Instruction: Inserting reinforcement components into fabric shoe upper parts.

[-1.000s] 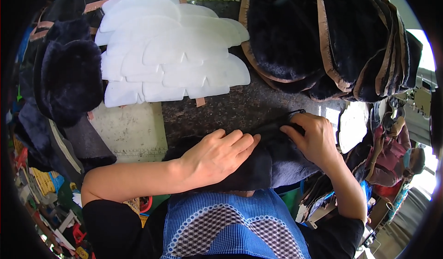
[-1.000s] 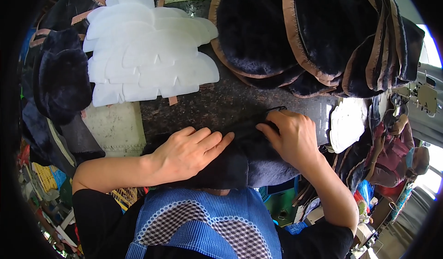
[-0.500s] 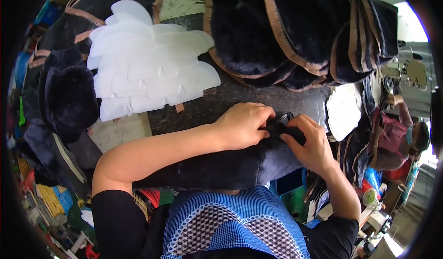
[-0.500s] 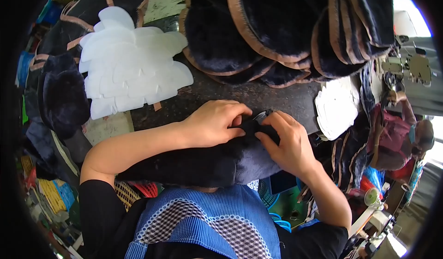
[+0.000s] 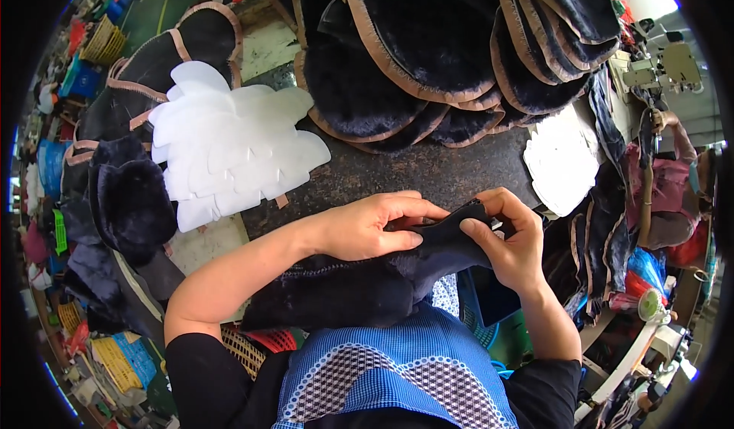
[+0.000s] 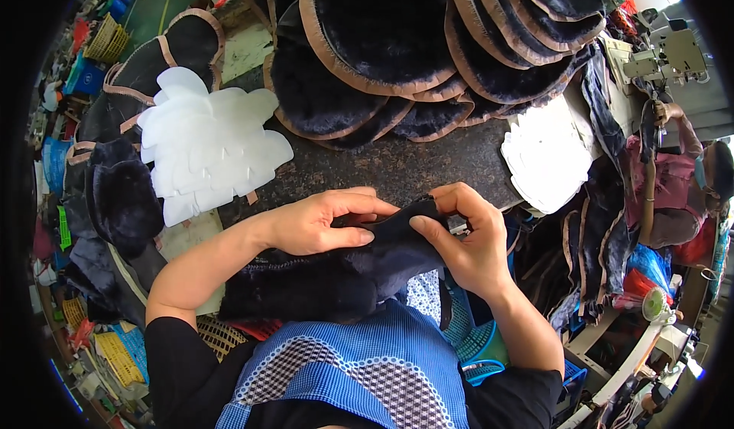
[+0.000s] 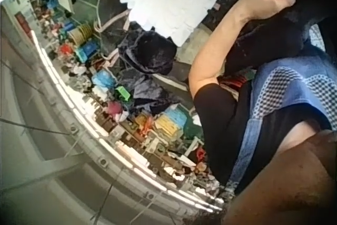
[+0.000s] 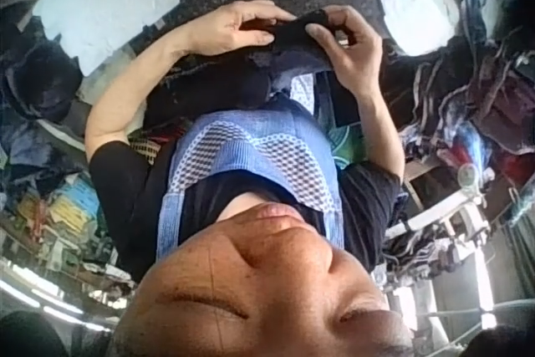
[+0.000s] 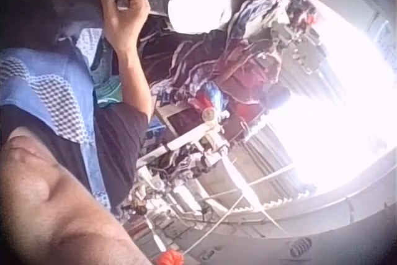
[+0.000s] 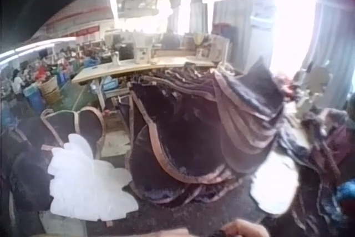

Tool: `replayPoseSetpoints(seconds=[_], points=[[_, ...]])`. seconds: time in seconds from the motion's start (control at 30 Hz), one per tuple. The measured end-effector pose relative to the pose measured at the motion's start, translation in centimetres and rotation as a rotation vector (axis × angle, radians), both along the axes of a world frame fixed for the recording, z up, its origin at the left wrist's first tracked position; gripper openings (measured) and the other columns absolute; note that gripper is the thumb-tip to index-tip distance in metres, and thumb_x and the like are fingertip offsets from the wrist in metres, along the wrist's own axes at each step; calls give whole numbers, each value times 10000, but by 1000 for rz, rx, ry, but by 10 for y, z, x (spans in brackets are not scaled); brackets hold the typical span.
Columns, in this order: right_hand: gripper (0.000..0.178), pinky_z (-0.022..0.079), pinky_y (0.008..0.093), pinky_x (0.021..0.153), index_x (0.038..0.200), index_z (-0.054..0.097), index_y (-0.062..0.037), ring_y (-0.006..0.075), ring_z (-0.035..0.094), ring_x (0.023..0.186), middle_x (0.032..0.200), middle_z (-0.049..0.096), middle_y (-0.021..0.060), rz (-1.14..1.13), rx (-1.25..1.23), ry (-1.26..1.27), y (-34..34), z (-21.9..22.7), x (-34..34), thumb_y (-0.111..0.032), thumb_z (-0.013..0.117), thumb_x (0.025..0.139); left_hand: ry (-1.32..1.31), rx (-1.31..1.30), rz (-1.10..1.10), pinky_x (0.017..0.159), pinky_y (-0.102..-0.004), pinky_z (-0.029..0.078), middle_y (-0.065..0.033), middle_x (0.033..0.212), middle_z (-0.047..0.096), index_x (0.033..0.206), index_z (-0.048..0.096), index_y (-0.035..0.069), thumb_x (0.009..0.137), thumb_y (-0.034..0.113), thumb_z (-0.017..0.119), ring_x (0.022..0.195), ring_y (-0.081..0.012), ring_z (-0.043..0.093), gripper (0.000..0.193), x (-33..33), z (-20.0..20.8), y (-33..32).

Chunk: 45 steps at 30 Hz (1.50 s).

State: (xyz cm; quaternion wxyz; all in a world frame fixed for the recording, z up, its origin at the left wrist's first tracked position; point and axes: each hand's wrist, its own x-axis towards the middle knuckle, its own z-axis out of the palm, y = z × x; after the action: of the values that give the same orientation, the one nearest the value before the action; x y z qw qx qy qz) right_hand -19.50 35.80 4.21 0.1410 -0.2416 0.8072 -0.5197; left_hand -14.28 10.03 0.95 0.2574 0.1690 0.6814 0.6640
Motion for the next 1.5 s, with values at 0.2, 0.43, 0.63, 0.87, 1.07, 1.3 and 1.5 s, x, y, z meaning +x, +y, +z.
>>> replayPoseSetpoints(seconds=[0.2,0.43,0.63,0.87,1.07,1.3,1.5], points=[[278,525,279,716,816,595,16,171,677,792,923,697,123,-40,-86,87,2,3,5,-45,866,794,226,-153,230,758,-292,506,-56,898,648,1075,726,-8,957,167,740,821,-149,622,211,-3,21,32],[365,509,187,712,1168,630,-4,43,618,766,880,678,-2,18,-180,-286,1,26,-5,-115,838,890,189,41,162,701,-317,474,-76,848,626,1009,698,-25,1009,225,688,757,-156,582,250,-6,11,31],[93,490,219,663,932,756,1,61,612,727,812,709,6,40,-147,-288,3,49,-30,-87,783,916,171,-23,125,742,-293,513,-73,857,694,1022,711,-17,959,200,751,802,-115,639,230,-1,23,9],[223,546,344,805,1054,702,17,303,679,889,1025,709,151,46,131,854,-40,62,-68,-25,739,838,452,-594,521,761,-354,561,-113,927,693,1133,695,14,950,91,711,821,-249,685,199,23,-17,-33],[239,547,343,751,954,705,-47,216,679,925,959,683,71,753,32,852,-53,-7,62,-146,741,740,805,-634,281,902,-395,544,-79,999,703,972,748,65,742,-83,661,1000,-270,668,288,67,-17,-89],[263,501,342,798,924,682,-51,229,621,990,1047,661,68,655,276,982,-97,-18,69,-179,659,696,363,-382,318,1075,-371,503,-108,1303,718,1175,756,41,819,-129,503,1230,-259,656,469,86,-18,-120],[170,450,311,819,846,637,8,208,578,858,914,638,87,261,-133,267,-73,68,8,-50,797,836,-57,658,489,1046,-297,480,-69,1175,717,1237,671,-15,856,-46,565,1122,-147,651,397,80,-3,-104]])
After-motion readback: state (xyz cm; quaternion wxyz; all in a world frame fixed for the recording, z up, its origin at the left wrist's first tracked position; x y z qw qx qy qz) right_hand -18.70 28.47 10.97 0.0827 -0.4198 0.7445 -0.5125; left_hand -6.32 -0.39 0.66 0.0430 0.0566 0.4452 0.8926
